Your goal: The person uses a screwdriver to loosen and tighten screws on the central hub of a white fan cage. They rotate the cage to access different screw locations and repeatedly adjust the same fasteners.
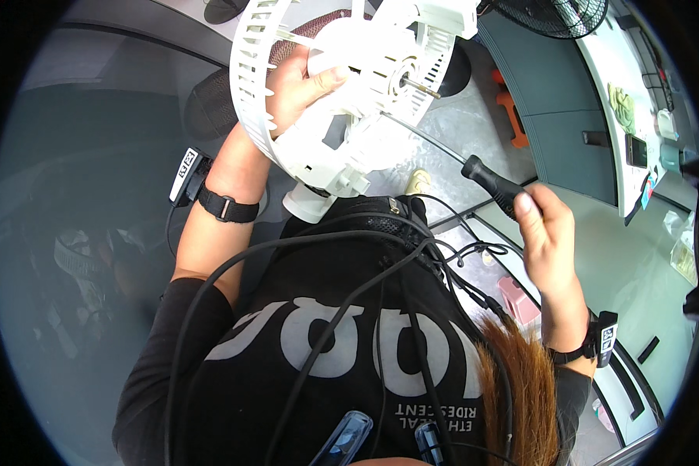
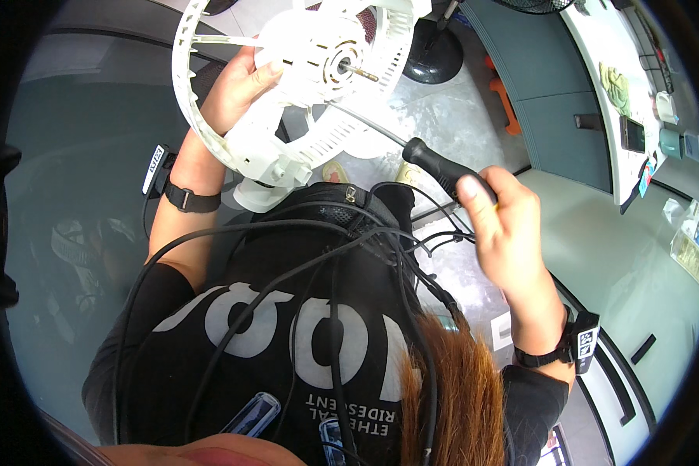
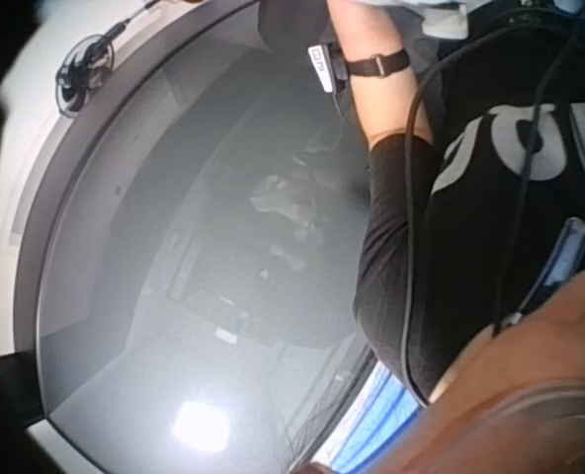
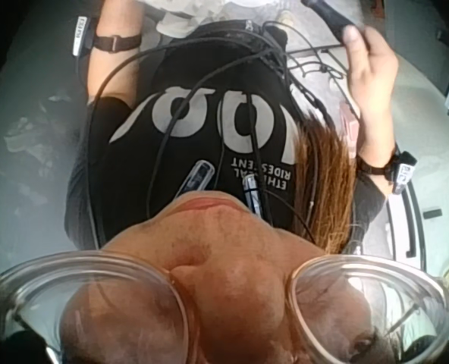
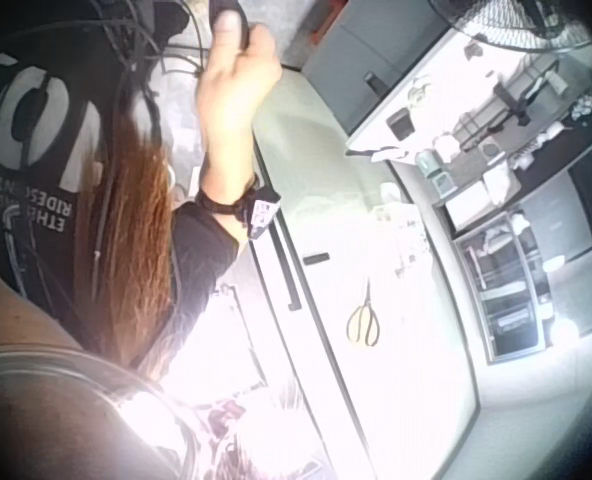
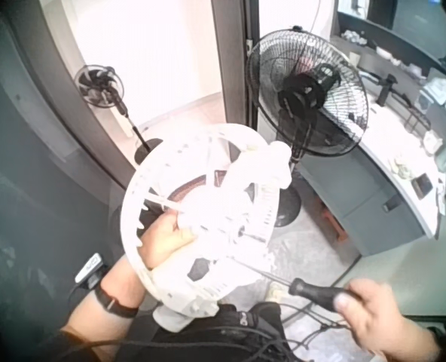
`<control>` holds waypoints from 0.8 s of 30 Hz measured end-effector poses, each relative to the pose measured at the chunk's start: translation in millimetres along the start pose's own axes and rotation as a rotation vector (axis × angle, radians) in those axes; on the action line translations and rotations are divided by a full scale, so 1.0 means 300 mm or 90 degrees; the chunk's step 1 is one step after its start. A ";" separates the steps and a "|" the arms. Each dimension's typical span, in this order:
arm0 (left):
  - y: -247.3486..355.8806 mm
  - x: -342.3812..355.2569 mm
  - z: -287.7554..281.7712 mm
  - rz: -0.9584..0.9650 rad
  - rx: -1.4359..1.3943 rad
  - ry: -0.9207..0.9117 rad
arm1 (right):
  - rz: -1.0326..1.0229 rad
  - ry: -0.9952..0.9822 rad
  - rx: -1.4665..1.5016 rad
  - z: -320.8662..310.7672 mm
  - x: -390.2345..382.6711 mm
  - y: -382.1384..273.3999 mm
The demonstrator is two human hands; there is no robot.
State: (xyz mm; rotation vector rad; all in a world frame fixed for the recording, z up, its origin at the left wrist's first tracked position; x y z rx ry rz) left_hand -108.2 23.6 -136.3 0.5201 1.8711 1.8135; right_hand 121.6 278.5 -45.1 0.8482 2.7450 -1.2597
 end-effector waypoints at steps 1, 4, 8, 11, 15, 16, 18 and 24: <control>-0.003 0.000 -0.001 0.017 -0.007 -0.007 | 0.057 -0.043 0.066 -0.001 0.005 -0.010; -0.015 0.002 -0.006 -0.002 0.037 0.019 | -0.003 -0.042 0.004 -0.018 -0.006 -0.044; -0.015 0.002 -0.004 0.001 0.058 0.029 | -0.369 0.105 -0.253 -0.014 -0.023 -0.047; -0.007 0.001 0.004 0.001 0.013 0.021 | -0.462 0.166 -0.311 -0.005 -0.026 -0.022; -0.003 -0.006 0.008 0.011 0.022 0.047 | -0.248 0.087 -0.059 0.010 -0.015 -0.022; -0.004 -0.004 0.007 0.004 0.016 0.060 | -0.055 0.025 0.035 0.008 -0.003 -0.022; -0.010 0.000 0.005 0.011 -0.003 0.054 | 0.220 -0.060 0.185 0.007 0.009 -0.032; -0.026 -0.002 -0.003 -0.005 0.052 0.057 | -0.411 0.141 -0.251 -0.004 -0.030 -0.057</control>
Point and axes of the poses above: each hand's wrist, its own x-axis towards the middle knuckle, its own z-axis out of the palm, y = z × x, the point moved 1 cm from there along x, towards the middle knuckle, and after that the axes turned 12 degrees about y, right-handed, at the moved point
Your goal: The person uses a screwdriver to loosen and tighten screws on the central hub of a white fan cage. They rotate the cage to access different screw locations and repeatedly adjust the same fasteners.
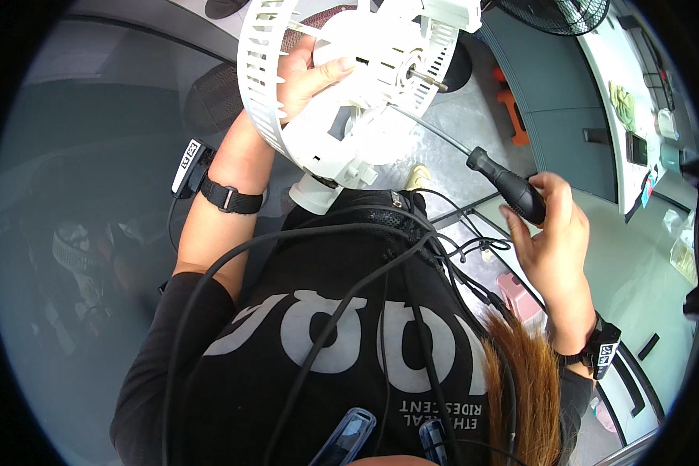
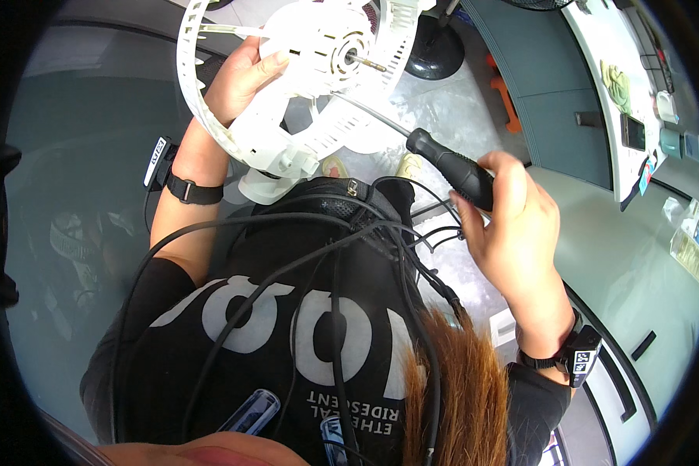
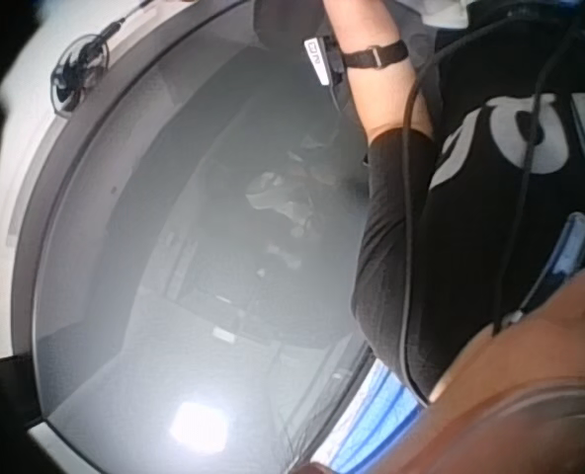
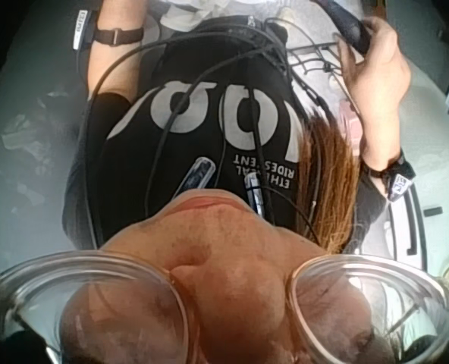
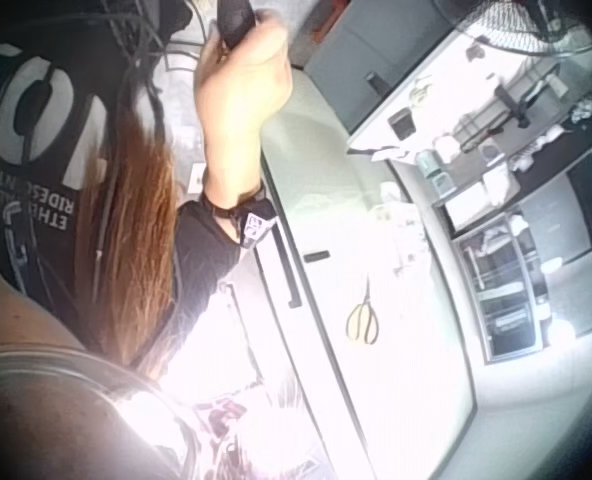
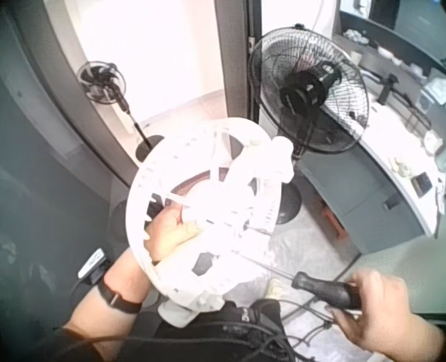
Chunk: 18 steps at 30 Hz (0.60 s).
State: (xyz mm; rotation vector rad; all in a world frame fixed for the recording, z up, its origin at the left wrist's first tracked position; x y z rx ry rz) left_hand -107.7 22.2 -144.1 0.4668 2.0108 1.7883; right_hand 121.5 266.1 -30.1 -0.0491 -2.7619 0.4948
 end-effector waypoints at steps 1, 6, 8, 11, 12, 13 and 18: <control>0.000 0.000 0.001 -0.017 0.016 0.011 | -0.063 0.031 -0.064 -0.002 -0.007 0.007; 0.016 -0.001 0.009 0.034 -0.059 0.004 | 0.019 0.027 0.028 0.019 -0.018 0.024; 0.021 -0.003 0.005 0.026 -0.040 -0.011 | 0.205 -0.046 0.151 0.027 -0.005 0.026; 0.021 -0.001 -0.002 0.015 0.000 -0.023 | 0.510 -0.191 0.300 0.027 0.017 0.030; 0.018 -0.001 -0.003 0.006 0.001 -0.016 | 0.401 -0.186 0.274 0.019 0.023 0.024; 0.013 -0.003 -0.002 -0.010 0.004 -0.005 | 0.326 -0.170 0.204 0.007 0.017 0.013; 0.002 -0.004 0.005 -0.016 -0.048 0.000 | -0.103 0.051 -0.064 0.003 0.005 0.005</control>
Point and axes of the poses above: each hand's wrist, its own x-axis towards the middle knuckle, its own z-axis out of the palm, y = z × x, the point moved 1 cm from there along x, towards the middle knuckle, and after that the axes turned 12 degrees about y, right-handed, at the moved point
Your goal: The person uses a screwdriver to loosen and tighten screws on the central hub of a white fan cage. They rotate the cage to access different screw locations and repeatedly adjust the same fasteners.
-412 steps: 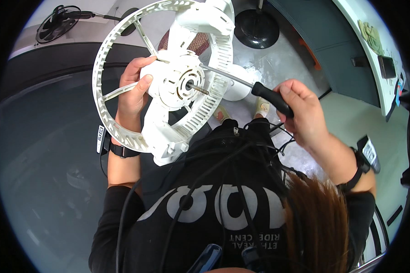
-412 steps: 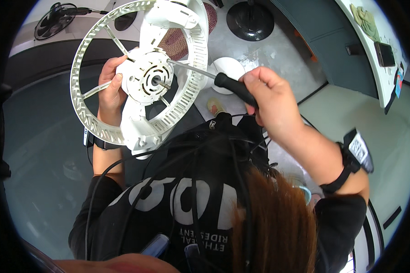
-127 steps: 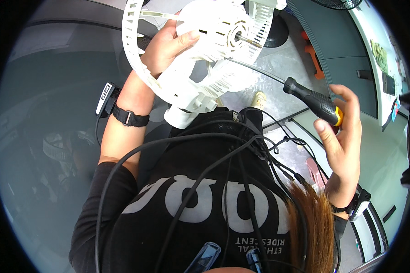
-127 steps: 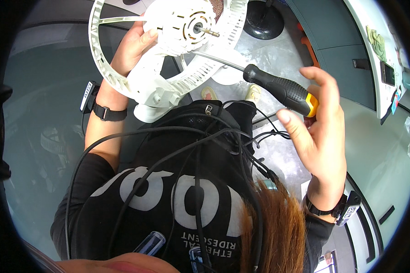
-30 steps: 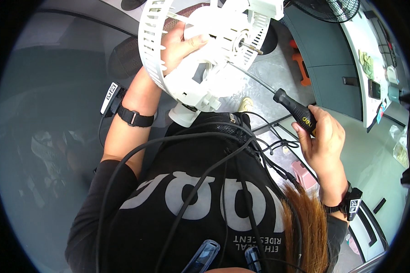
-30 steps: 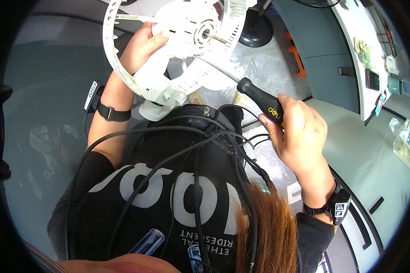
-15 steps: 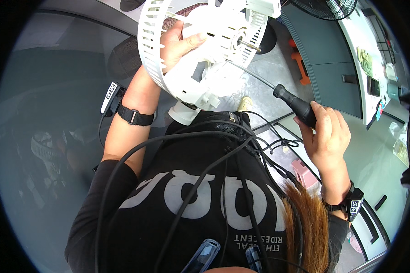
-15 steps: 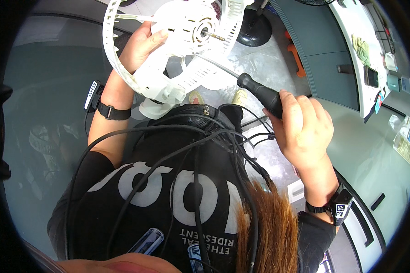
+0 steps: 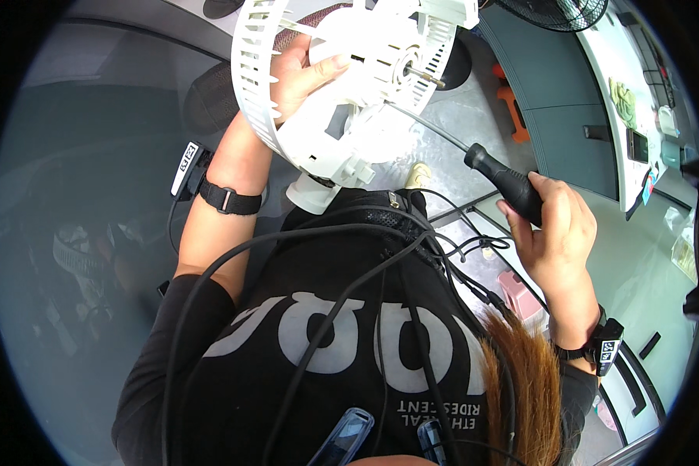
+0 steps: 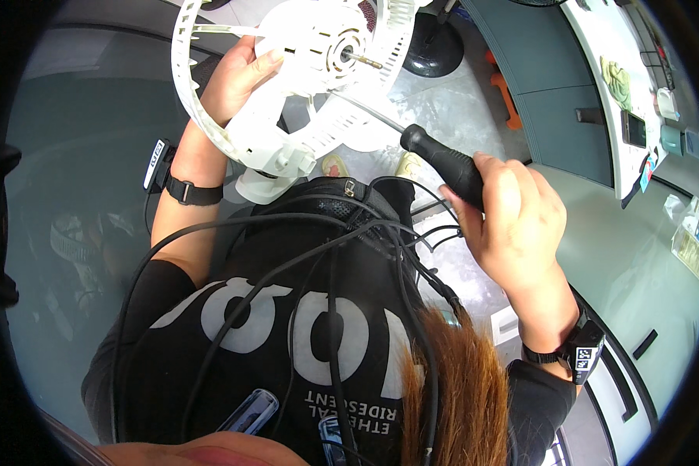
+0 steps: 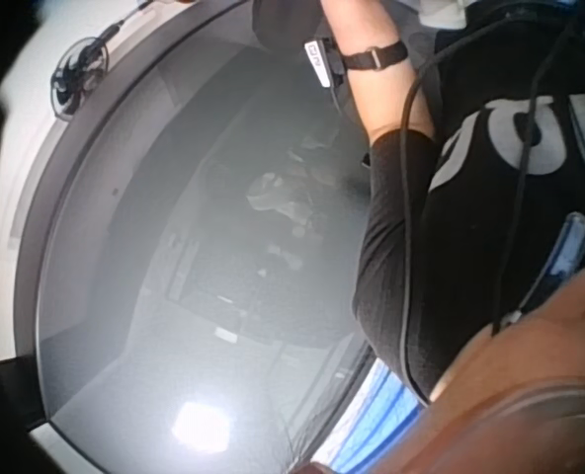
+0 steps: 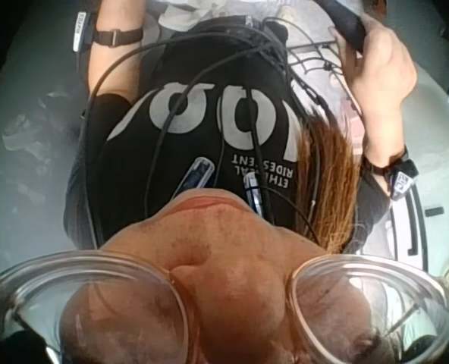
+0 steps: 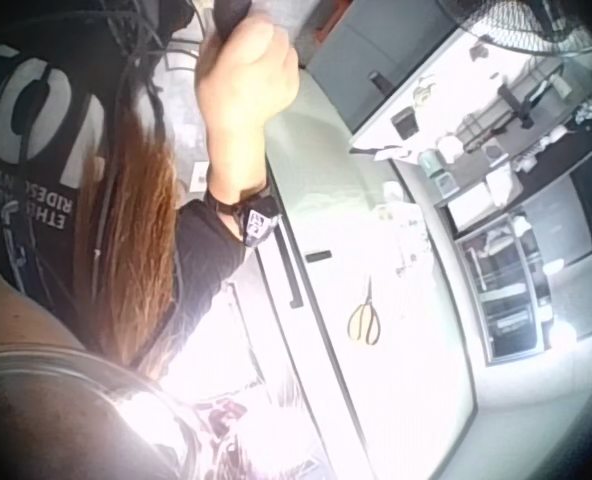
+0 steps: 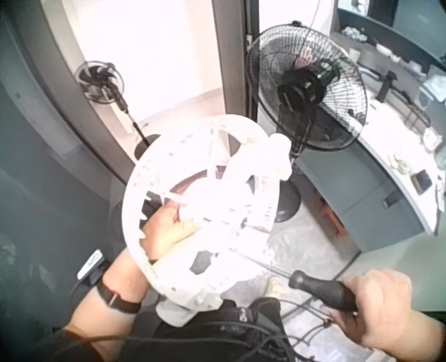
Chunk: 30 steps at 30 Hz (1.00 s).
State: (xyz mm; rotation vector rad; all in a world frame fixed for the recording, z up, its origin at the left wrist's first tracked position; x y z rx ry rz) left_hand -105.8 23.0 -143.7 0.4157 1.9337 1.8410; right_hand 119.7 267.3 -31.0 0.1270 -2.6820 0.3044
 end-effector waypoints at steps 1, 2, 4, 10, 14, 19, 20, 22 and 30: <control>0.000 -0.001 -0.002 -0.001 0.010 0.008 | -0.005 0.013 -0.008 0.006 -0.001 0.003; 0.002 0.000 -0.004 -0.003 0.000 -0.002 | 0.053 -0.003 0.049 0.015 0.000 0.010; 0.006 0.000 -0.009 -0.001 -0.023 -0.017 | 0.242 -0.110 0.140 0.031 0.004 0.021; 0.005 0.005 -0.009 0.002 -0.002 -0.004 | 0.160 -0.077 0.107 0.013 0.023 0.021; 0.007 0.006 -0.002 0.003 -0.021 0.000 | -0.078 0.002 -0.110 0.022 0.020 0.025; 0.019 0.006 -0.001 0.002 0.007 0.025 | 0.048 -0.023 0.127 0.051 0.031 0.032; 0.021 0.006 -0.001 0.010 0.019 0.030 | 0.272 -0.079 0.274 0.062 0.034 0.039; 0.024 0.008 -0.005 0.025 0.048 0.040 | 0.847 -0.269 0.527 0.081 0.042 0.077; 0.018 0.015 -0.005 0.027 0.028 0.035 | 0.441 -0.235 0.441 0.048 0.018 0.060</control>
Point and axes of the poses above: each hand's wrist, its own x-axis towards the middle knuckle, its own z-axis out of the palm, y = z × x, the point moved 1 cm from there along x, towards the middle knuckle, and after that the axes turned 12 degrees about y, right-handed, at the moved point
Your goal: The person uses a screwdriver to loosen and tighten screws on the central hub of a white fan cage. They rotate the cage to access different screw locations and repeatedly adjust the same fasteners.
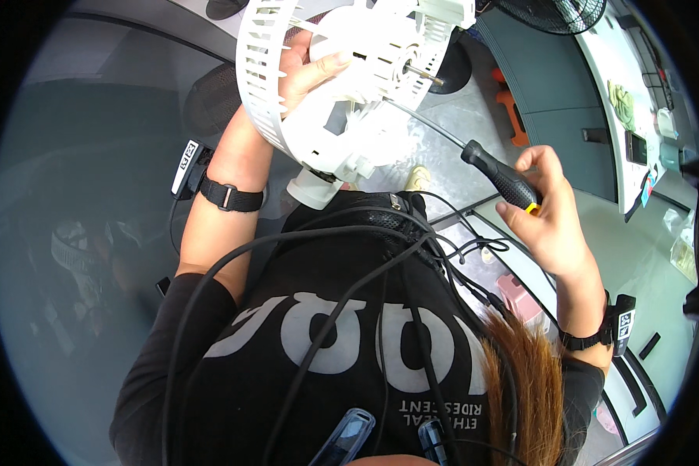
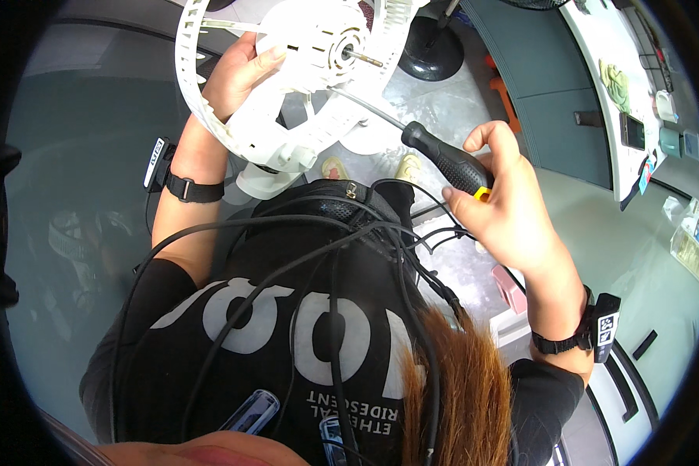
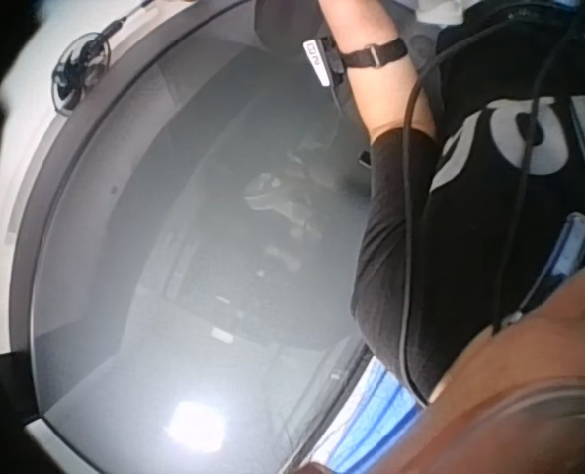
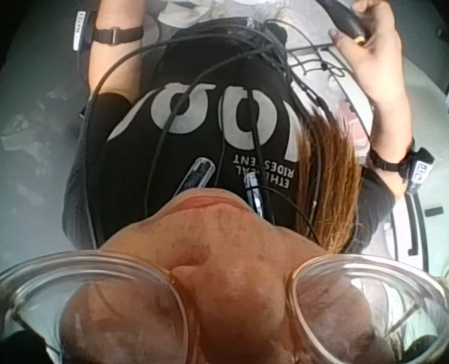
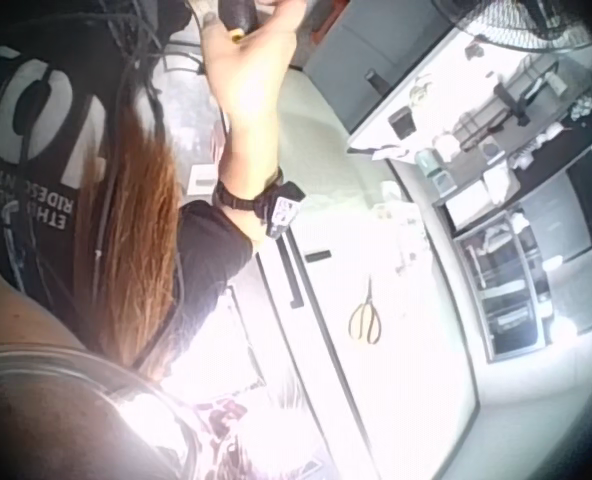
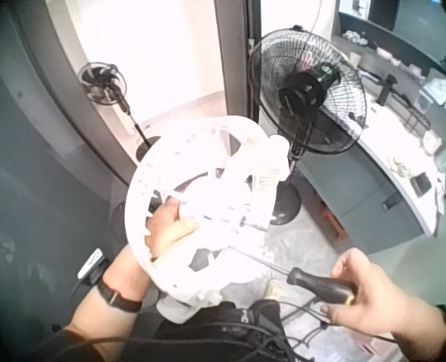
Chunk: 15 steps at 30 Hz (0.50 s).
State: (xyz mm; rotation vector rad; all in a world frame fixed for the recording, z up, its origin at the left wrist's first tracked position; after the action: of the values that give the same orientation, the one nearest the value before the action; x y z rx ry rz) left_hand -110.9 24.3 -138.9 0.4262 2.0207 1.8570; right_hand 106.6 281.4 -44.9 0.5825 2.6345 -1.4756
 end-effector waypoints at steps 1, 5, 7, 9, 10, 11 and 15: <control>0.000 -0.001 0.004 0.004 -0.022 -0.009 | -0.113 0.036 -0.105 -0.004 -0.006 -0.005; 0.009 -0.001 0.012 -0.006 -0.032 0.001 | -0.518 0.223 -0.504 -0.004 -0.005 -0.017; 0.014 -0.002 0.013 0.009 -0.016 -0.002 | -0.512 0.187 -0.444 0.006 0.002 -0.013; 0.015 -0.003 0.009 0.010 0.002 -0.001 | -0.447 0.165 -0.313 0.021 0.010 -0.002; 0.012 -0.003 0.008 0.023 0.010 -0.004 | -0.222 0.134 -0.133 0.036 0.013 0.012; 0.010 0.000 0.006 0.020 0.003 0.006 | 0.094 0.081 0.099 0.031 0.030 0.035; -0.003 0.003 -0.001 0.023 0.011 0.005 | 0.451 -0.090 0.426 0.035 0.033 0.061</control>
State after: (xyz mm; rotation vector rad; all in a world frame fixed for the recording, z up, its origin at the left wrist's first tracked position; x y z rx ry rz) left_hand -111.6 24.4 -139.9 0.4650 2.0483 1.8663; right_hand 102.5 284.0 -67.7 1.2259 1.5019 -1.9654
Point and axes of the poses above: each hand's wrist, its own x-axis towards the middle knuckle, its own z-axis out of the palm, y = z × x, the point moved 1 cm from there along x, towards the middle knuckle, and after that the axes turned 12 degrees about y, right-handed, at the moved point
